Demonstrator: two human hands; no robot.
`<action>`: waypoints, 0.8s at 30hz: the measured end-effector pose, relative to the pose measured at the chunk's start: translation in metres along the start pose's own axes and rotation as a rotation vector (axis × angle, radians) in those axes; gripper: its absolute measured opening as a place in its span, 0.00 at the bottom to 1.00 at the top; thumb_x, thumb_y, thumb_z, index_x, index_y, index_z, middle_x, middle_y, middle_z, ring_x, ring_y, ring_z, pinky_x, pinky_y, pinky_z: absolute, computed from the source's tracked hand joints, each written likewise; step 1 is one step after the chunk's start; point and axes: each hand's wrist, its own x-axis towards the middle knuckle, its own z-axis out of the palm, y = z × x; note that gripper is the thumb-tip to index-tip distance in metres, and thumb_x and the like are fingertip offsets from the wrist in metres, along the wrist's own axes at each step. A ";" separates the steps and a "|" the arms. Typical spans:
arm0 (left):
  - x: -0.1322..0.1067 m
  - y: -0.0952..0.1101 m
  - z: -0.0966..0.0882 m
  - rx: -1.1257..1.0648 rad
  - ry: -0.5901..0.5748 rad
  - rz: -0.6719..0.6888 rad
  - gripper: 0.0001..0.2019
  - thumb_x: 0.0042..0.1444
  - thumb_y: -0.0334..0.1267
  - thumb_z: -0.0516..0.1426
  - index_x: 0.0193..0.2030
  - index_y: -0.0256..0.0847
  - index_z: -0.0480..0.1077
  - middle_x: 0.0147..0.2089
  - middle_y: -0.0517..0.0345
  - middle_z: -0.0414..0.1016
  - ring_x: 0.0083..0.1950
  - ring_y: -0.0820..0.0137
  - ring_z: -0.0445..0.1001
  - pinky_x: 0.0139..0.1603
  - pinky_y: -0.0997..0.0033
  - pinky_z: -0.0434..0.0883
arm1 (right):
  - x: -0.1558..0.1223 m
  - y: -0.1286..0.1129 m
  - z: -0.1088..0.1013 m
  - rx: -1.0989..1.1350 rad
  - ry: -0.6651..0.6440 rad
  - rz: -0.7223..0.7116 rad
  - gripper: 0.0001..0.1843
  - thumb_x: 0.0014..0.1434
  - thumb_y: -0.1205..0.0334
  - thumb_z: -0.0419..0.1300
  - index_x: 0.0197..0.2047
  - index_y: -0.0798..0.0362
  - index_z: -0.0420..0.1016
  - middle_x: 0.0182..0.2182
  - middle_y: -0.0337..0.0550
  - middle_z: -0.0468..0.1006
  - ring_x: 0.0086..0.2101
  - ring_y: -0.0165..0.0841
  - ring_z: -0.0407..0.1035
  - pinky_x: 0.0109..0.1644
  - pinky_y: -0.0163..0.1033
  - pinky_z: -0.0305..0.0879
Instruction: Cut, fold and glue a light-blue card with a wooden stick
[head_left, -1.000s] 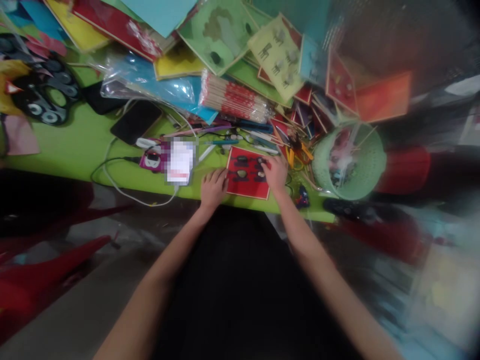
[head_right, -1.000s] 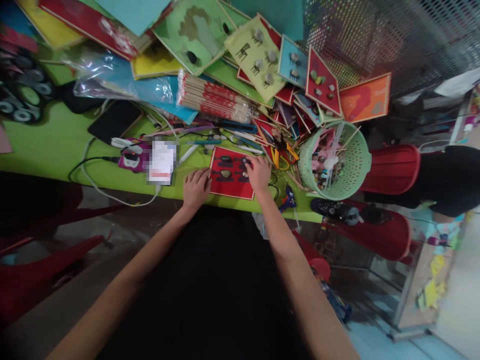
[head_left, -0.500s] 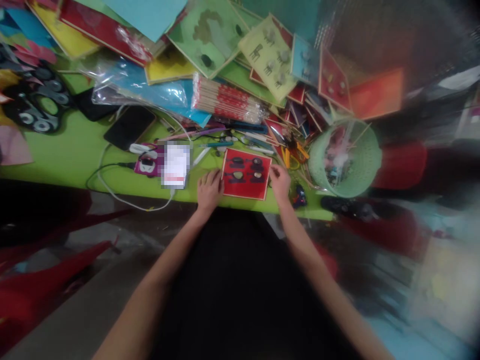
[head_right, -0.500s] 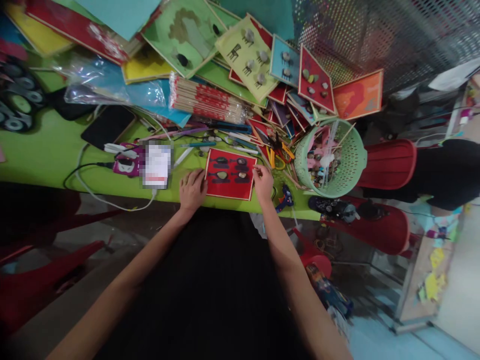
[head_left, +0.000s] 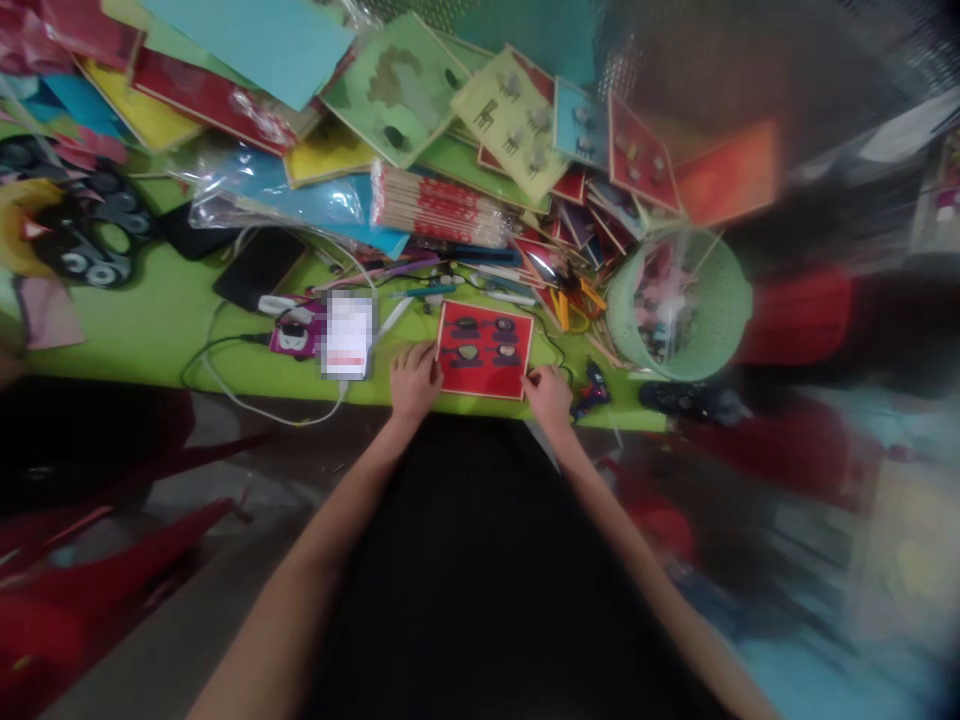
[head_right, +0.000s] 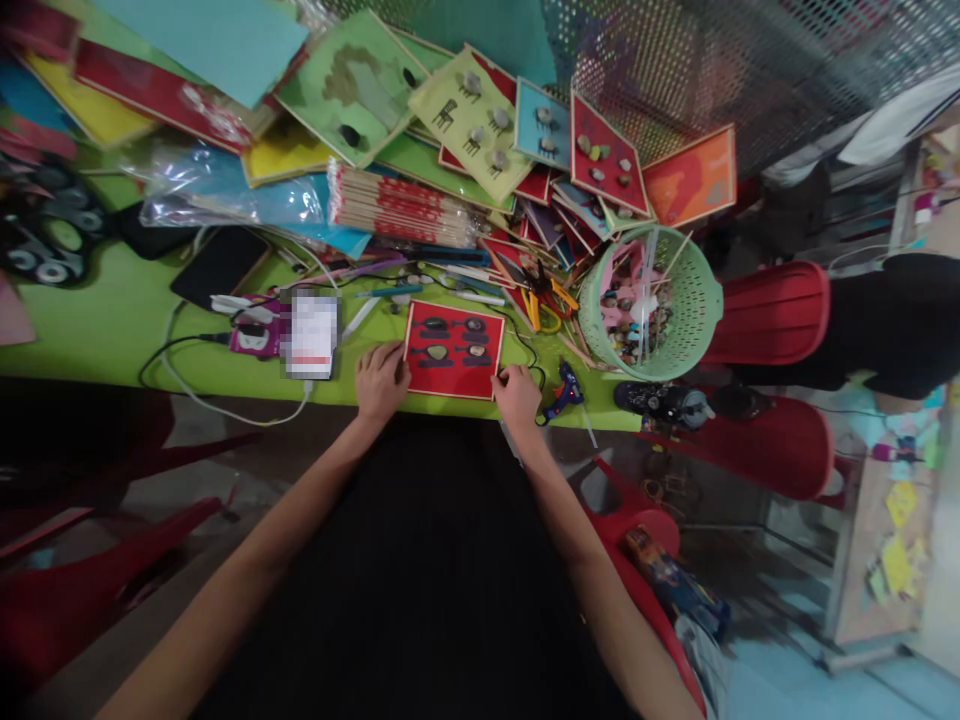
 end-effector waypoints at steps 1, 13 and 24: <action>0.000 0.000 0.000 0.000 0.000 -0.003 0.19 0.67 0.37 0.53 0.61 0.43 0.76 0.64 0.47 0.77 0.64 0.52 0.72 0.64 0.49 0.64 | 0.000 0.000 0.000 -0.014 -0.007 -0.003 0.08 0.67 0.56 0.61 0.37 0.50 0.76 0.41 0.45 0.80 0.38 0.36 0.70 0.37 0.37 0.56; -0.015 0.000 -0.001 -0.026 0.062 -0.081 0.18 0.64 0.33 0.54 0.58 0.44 0.76 0.63 0.48 0.77 0.64 0.52 0.71 0.65 0.49 0.63 | 0.012 0.044 -0.021 -0.025 0.089 0.030 0.07 0.66 0.62 0.58 0.42 0.52 0.77 0.44 0.50 0.79 0.42 0.40 0.71 0.43 0.40 0.60; -0.040 0.007 -0.002 0.045 0.109 -0.136 0.17 0.65 0.33 0.53 0.57 0.44 0.77 0.61 0.49 0.78 0.59 0.53 0.73 0.59 0.51 0.66 | -0.030 0.009 0.001 0.096 -0.117 -0.031 0.10 0.67 0.55 0.59 0.36 0.49 0.75 0.38 0.43 0.81 0.38 0.37 0.73 0.41 0.38 0.60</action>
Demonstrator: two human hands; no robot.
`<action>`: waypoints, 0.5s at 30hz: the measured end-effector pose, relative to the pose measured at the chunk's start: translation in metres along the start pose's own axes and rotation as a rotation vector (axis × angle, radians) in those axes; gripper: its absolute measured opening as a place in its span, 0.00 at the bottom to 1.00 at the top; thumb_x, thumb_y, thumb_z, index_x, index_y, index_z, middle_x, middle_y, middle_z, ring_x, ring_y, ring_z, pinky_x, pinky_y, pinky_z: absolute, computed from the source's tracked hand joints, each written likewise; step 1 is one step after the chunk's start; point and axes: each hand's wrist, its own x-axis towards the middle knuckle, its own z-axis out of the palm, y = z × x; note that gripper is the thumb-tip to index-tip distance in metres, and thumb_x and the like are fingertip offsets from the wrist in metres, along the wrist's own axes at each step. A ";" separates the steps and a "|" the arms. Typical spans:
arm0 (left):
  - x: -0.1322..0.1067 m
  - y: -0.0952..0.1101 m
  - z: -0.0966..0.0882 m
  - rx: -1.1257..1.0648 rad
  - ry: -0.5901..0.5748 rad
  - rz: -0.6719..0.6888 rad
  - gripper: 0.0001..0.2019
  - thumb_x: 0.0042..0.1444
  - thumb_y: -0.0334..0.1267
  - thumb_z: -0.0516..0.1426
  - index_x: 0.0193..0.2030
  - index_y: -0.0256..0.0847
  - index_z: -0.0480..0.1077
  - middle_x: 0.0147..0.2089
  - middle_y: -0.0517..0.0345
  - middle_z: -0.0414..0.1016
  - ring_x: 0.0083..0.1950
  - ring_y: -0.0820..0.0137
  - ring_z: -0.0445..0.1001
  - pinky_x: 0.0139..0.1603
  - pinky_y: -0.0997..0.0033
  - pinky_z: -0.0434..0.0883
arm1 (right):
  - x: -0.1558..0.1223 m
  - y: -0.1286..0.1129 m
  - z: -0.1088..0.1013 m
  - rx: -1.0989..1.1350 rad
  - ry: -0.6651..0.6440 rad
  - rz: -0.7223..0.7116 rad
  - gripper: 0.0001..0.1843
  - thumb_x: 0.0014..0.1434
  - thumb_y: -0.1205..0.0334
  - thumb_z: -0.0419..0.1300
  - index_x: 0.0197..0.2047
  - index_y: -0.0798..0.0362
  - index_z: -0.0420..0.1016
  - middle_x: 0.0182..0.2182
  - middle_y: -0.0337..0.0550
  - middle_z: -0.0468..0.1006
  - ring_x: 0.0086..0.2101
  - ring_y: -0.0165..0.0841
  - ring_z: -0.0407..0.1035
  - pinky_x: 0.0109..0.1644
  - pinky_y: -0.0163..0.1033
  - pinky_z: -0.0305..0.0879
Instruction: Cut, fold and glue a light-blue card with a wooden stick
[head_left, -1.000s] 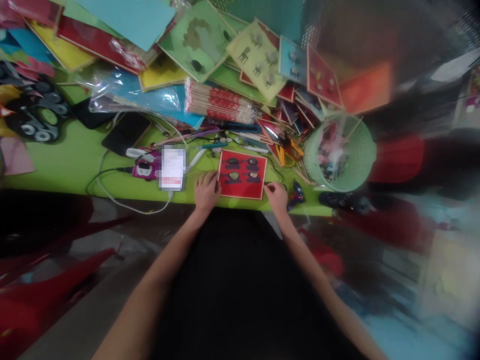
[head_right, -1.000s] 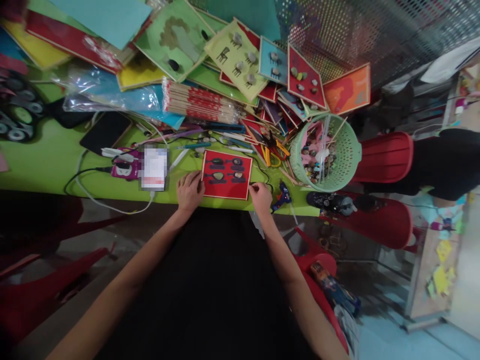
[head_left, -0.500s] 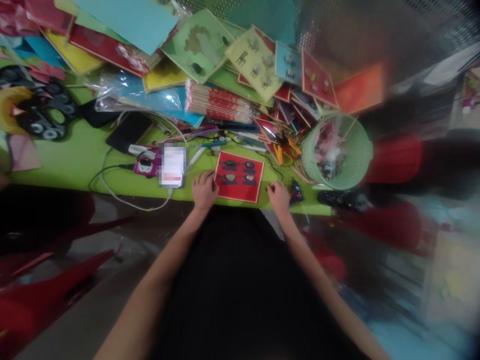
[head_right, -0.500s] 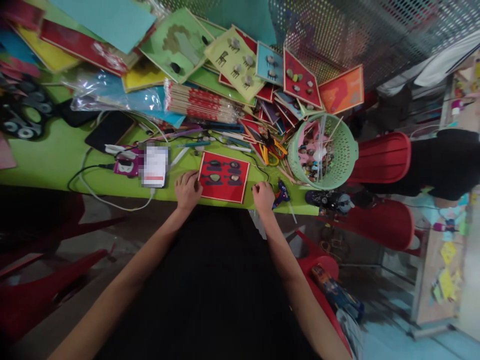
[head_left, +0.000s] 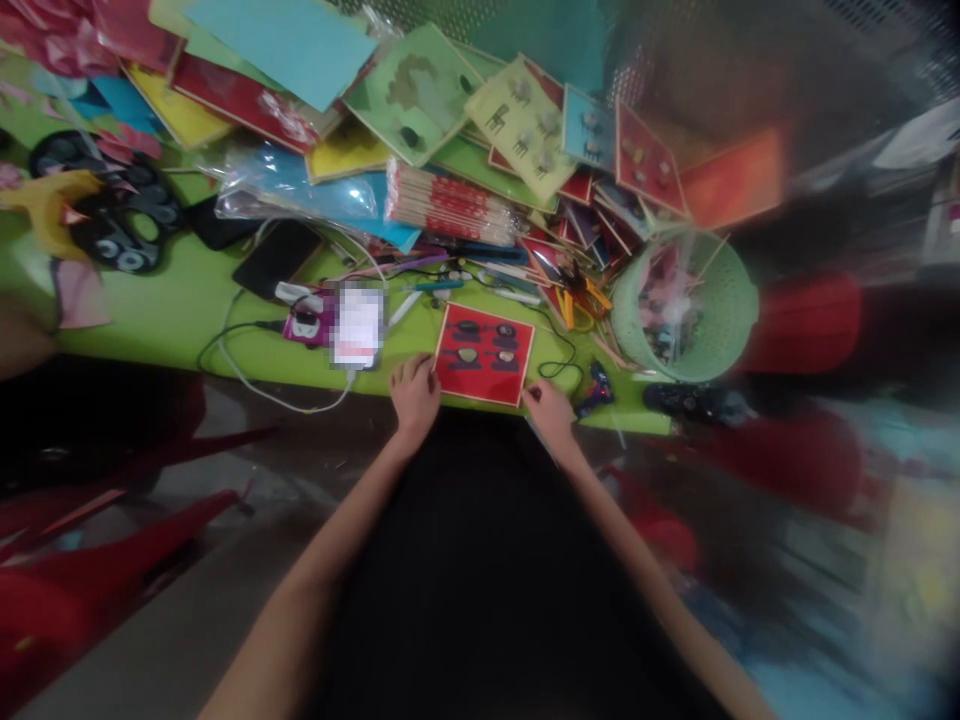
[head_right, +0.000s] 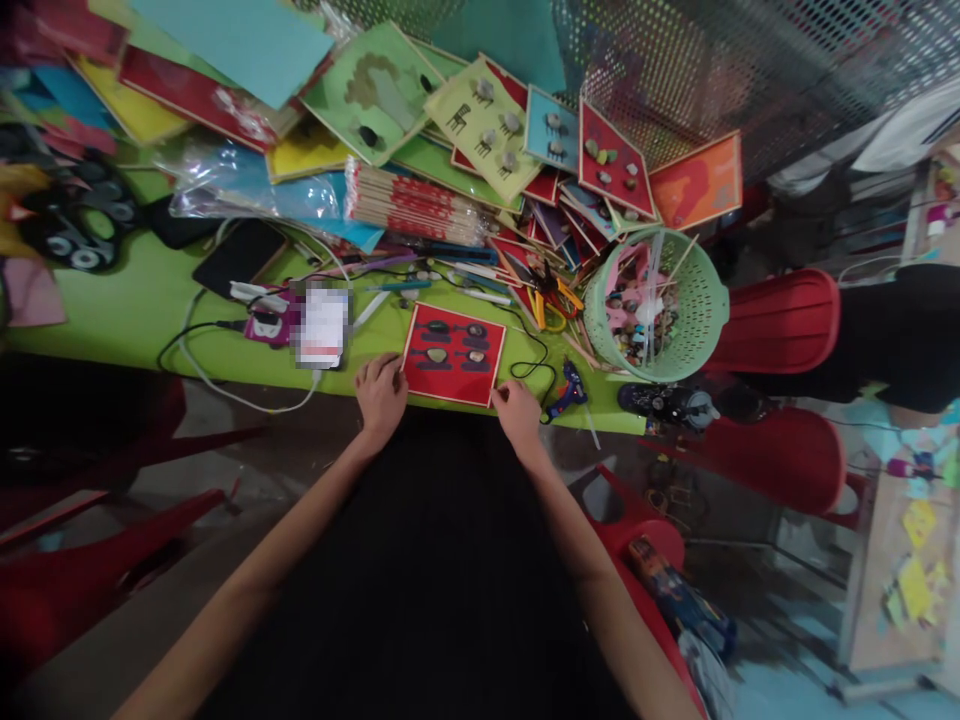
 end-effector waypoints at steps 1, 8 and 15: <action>-0.002 0.000 -0.001 0.004 0.000 -0.011 0.17 0.65 0.32 0.54 0.56 0.44 0.77 0.60 0.49 0.79 0.57 0.53 0.74 0.58 0.51 0.66 | -0.003 -0.002 0.004 -0.027 -0.008 -0.001 0.10 0.67 0.55 0.59 0.35 0.50 0.75 0.38 0.43 0.81 0.38 0.37 0.72 0.40 0.38 0.59; -0.018 0.003 -0.009 0.014 -0.025 -0.094 0.10 0.62 0.32 0.57 0.47 0.44 0.78 0.52 0.47 0.80 0.53 0.53 0.75 0.54 0.52 0.69 | -0.019 -0.004 0.012 -0.124 -0.043 -0.052 0.08 0.68 0.58 0.58 0.37 0.50 0.74 0.38 0.43 0.78 0.36 0.36 0.71 0.36 0.38 0.56; -0.029 0.006 -0.015 -0.127 -0.104 -0.182 0.07 0.62 0.34 0.57 0.43 0.44 0.77 0.46 0.50 0.78 0.48 0.59 0.78 0.51 0.60 0.74 | -0.030 0.000 0.013 -0.094 -0.065 0.089 0.06 0.68 0.58 0.59 0.38 0.48 0.74 0.36 0.42 0.80 0.34 0.36 0.72 0.36 0.38 0.56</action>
